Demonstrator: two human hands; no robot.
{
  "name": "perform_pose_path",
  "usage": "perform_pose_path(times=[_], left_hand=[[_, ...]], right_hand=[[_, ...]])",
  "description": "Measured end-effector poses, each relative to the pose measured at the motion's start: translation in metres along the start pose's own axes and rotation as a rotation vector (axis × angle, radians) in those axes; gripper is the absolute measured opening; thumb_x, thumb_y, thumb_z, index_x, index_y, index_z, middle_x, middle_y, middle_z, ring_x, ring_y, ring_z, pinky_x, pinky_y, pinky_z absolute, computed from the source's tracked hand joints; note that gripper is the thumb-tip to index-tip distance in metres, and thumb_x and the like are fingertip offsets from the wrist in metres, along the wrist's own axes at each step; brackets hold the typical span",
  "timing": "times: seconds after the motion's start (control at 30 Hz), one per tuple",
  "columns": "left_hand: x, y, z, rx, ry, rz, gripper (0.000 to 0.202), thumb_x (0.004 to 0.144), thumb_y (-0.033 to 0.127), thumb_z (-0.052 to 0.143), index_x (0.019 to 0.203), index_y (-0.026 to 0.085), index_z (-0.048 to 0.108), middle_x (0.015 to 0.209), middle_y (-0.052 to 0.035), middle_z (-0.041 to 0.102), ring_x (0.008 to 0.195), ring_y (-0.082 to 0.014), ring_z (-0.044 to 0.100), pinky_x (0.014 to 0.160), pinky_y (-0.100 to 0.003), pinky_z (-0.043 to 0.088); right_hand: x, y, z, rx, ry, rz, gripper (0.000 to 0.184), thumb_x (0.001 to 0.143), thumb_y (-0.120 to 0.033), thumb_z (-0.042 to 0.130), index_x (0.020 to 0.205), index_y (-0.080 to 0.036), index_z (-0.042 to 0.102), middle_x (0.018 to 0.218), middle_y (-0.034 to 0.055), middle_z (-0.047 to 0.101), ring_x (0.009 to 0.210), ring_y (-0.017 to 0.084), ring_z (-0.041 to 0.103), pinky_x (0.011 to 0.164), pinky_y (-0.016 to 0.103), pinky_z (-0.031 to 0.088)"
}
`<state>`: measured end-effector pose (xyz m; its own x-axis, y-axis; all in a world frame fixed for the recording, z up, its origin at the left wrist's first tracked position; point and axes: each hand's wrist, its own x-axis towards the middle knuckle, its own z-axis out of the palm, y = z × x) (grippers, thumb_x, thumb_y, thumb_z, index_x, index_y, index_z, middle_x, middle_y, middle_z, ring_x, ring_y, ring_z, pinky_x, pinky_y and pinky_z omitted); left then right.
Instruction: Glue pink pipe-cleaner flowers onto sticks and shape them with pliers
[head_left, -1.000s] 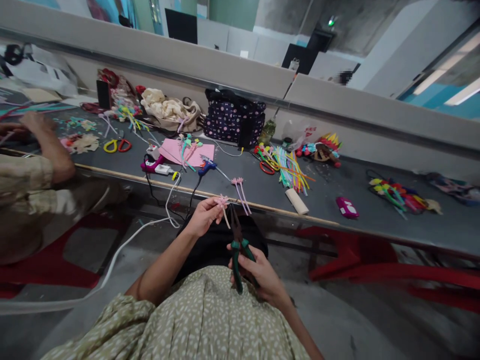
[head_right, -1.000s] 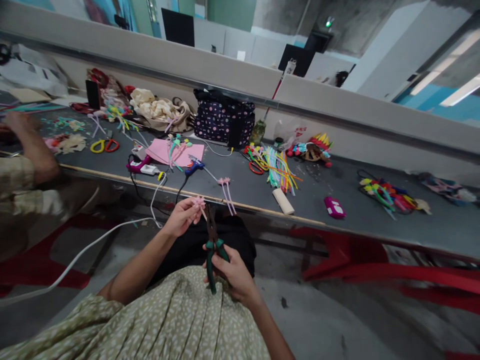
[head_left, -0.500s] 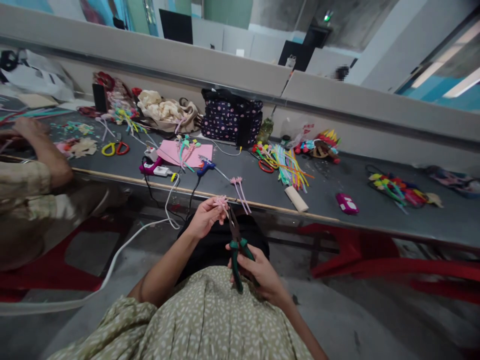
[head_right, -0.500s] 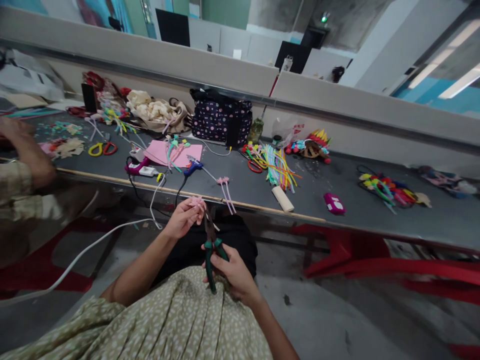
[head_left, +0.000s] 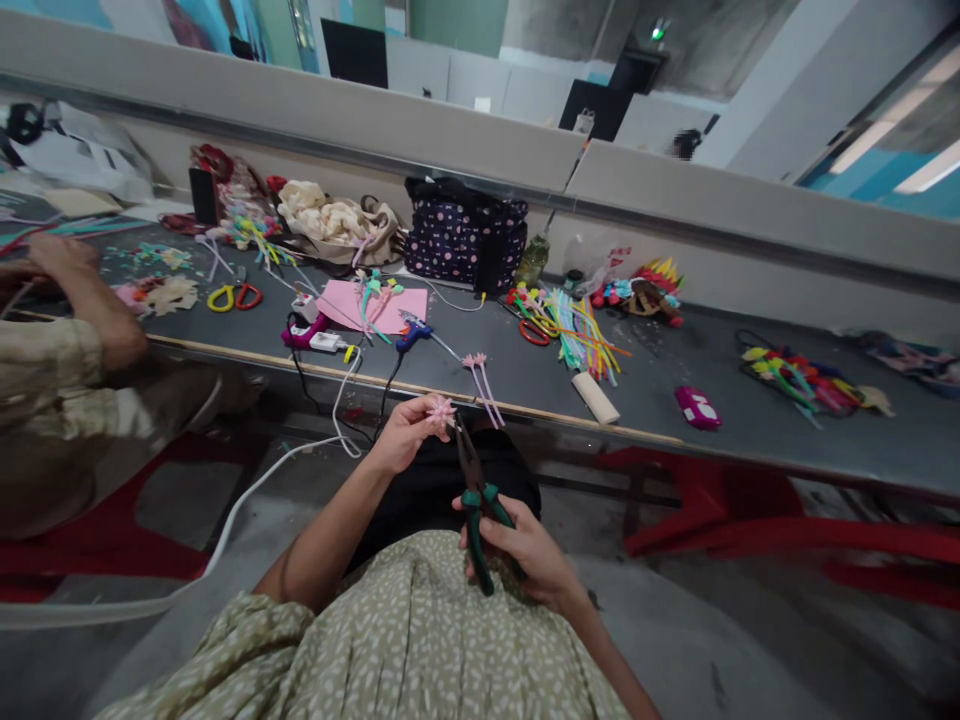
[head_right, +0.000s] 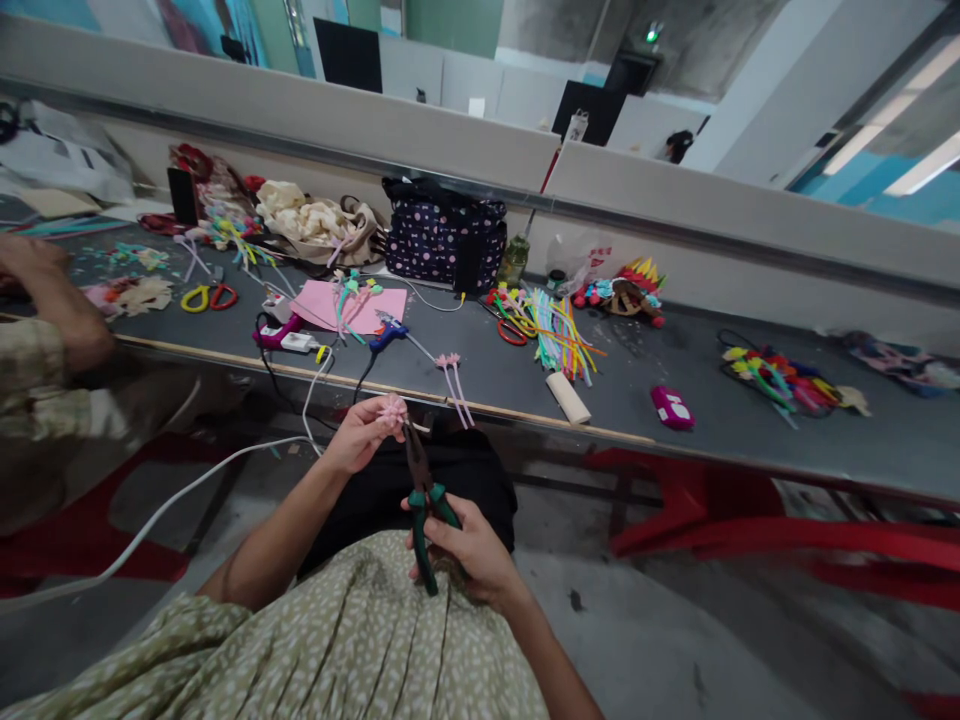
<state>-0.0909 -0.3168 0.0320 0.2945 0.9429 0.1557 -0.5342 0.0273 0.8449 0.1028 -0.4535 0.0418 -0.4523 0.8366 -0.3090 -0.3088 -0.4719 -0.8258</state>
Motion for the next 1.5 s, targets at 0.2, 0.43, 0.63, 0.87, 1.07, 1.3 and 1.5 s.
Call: perform_pose_path(times=[0.2,0.43,0.63,0.87,1.07,1.3,1.5], left_hand=[[0.001,0.005,-0.001,0.014,-0.059,0.019,0.017,0.066,0.021,0.080,0.080,0.014,0.072,0.085,-0.0036,0.059,0.069,-0.0115,0.057,0.057,-0.024,0.053],[0.003,0.008,-0.002,0.027,-0.101,0.033,0.016,0.067,0.022,0.079,0.079,0.014,0.071,0.084,-0.0040,0.058,0.068,-0.0115,0.057,0.055,-0.023,0.052],[0.002,0.010,-0.003,0.057,-0.127,0.026,0.015,0.069,0.022,0.078,0.078,0.014,0.070,0.083,-0.0041,0.056,0.069,-0.0115,0.056,0.056,-0.023,0.052],[0.000,0.012,-0.003,0.057,-0.142,0.015,0.016,0.067,0.023,0.079,0.078,0.014,0.071,0.082,-0.0037,0.058,0.067,-0.0116,0.057,0.056,-0.023,0.052],[0.002,0.008,-0.002,-0.023,0.032,-0.064,0.025,0.067,0.029,0.081,0.082,0.012,0.073,0.077,-0.0060,0.066,0.058,-0.0101,0.057,0.049,-0.021,0.048],[0.011,0.005,-0.003,-0.234,0.184,-0.203,0.031,0.067,0.027,0.083,0.089,0.008,0.071,0.068,-0.0028,0.065,0.047,-0.0045,0.052,0.044,-0.016,0.045],[0.022,0.004,-0.007,-0.355,0.241,-0.274,0.023,0.071,0.022,0.080,0.087,0.008,0.070,0.065,-0.0010,0.065,0.045,-0.0030,0.052,0.044,-0.013,0.046]], right_hand=[[-0.001,0.000,-0.003,-0.015,-0.018,0.017,0.044,0.084,-0.037,0.070,0.121,-0.015,0.061,0.084,0.0082,0.069,0.059,0.019,0.069,0.053,0.029,0.053],[-0.005,-0.002,-0.002,-0.003,-0.013,0.030,0.045,0.083,-0.039,0.072,0.120,-0.016,0.061,0.083,0.0080,0.069,0.057,0.019,0.069,0.052,0.029,0.052],[-0.004,-0.004,-0.002,-0.016,-0.032,0.023,0.046,0.083,-0.038,0.071,0.122,-0.016,0.061,0.084,0.0081,0.069,0.058,0.019,0.069,0.053,0.030,0.053],[-0.003,-0.002,-0.001,-0.023,-0.021,0.030,0.047,0.082,-0.039,0.072,0.121,-0.016,0.061,0.082,0.0073,0.069,0.058,0.018,0.068,0.053,0.029,0.053],[-0.003,-0.006,-0.001,-0.017,0.008,0.026,0.050,0.079,-0.043,0.074,0.120,-0.015,0.063,0.081,0.0072,0.068,0.056,0.018,0.067,0.052,0.029,0.053],[0.008,-0.025,-0.023,-0.129,0.195,-0.103,0.047,0.079,-0.042,0.074,0.117,-0.016,0.064,0.081,0.0054,0.069,0.058,0.016,0.066,0.055,0.028,0.054],[0.052,-0.049,-0.062,-0.268,0.331,-0.196,0.041,0.075,-0.042,0.076,0.104,-0.016,0.064,0.079,0.0027,0.066,0.071,0.020,0.066,0.061,0.034,0.058]])
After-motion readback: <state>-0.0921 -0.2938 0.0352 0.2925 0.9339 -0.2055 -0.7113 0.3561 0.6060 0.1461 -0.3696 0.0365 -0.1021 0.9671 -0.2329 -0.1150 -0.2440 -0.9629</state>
